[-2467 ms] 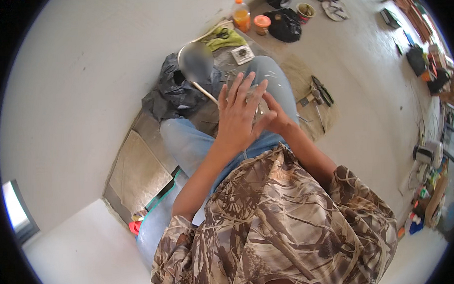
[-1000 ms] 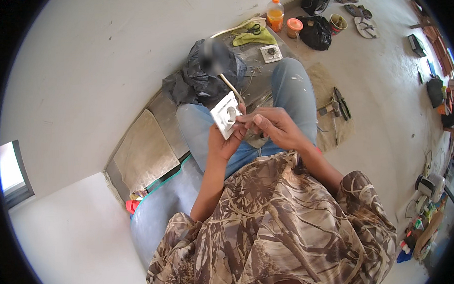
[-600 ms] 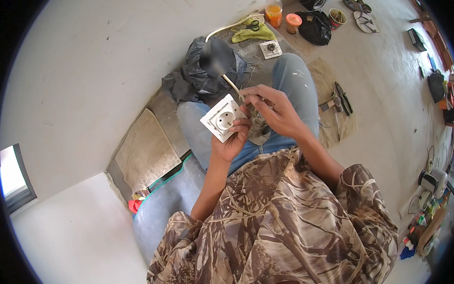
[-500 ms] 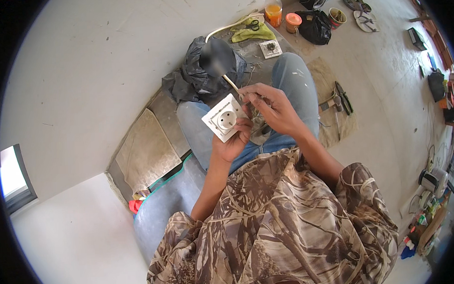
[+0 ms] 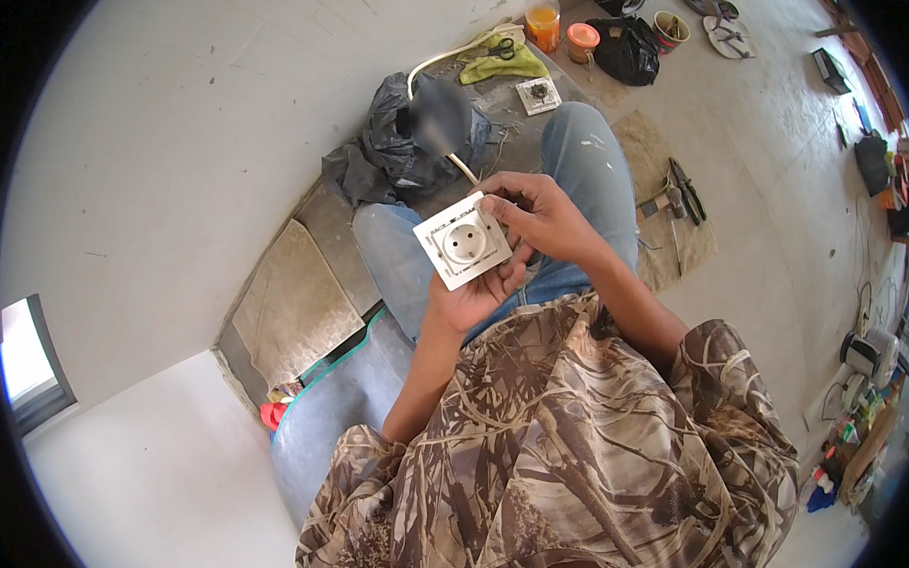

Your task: The person strips wires using pliers and then connects several color-coded electrical wires to the back of an outlet unit using a screwdriver while sitting on the floor.

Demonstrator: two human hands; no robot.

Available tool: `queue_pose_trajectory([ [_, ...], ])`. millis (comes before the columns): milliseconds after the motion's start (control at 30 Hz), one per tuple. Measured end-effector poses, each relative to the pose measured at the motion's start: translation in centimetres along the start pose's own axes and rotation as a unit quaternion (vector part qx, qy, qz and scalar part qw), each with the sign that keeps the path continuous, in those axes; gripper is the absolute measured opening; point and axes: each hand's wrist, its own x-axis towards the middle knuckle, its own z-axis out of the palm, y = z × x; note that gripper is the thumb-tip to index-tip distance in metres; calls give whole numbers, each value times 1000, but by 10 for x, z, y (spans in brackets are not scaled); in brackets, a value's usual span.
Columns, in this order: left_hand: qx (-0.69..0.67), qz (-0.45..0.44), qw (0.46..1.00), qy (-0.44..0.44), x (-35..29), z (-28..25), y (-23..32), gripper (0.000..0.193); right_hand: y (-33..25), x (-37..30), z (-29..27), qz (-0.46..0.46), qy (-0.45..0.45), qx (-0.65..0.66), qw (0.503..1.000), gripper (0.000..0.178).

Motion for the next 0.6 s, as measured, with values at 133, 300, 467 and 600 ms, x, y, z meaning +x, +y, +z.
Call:
queue_pose_trajectory([
  [133,106,-3,994,19,0,11,-3,49,17,4,-3,-11,3,52,999,22],
  [300,173,70,979,75,-1,-10,0,45,13,3,-2,-48,10,82,995,21],
  [467,230,237,929,167,-10,-6,10,32,16,3,-5,-59,15,95,994,21],
  [600,359,440,810,147,-27,27,69,37,9,2,-7,-84,24,66,994,23],
])
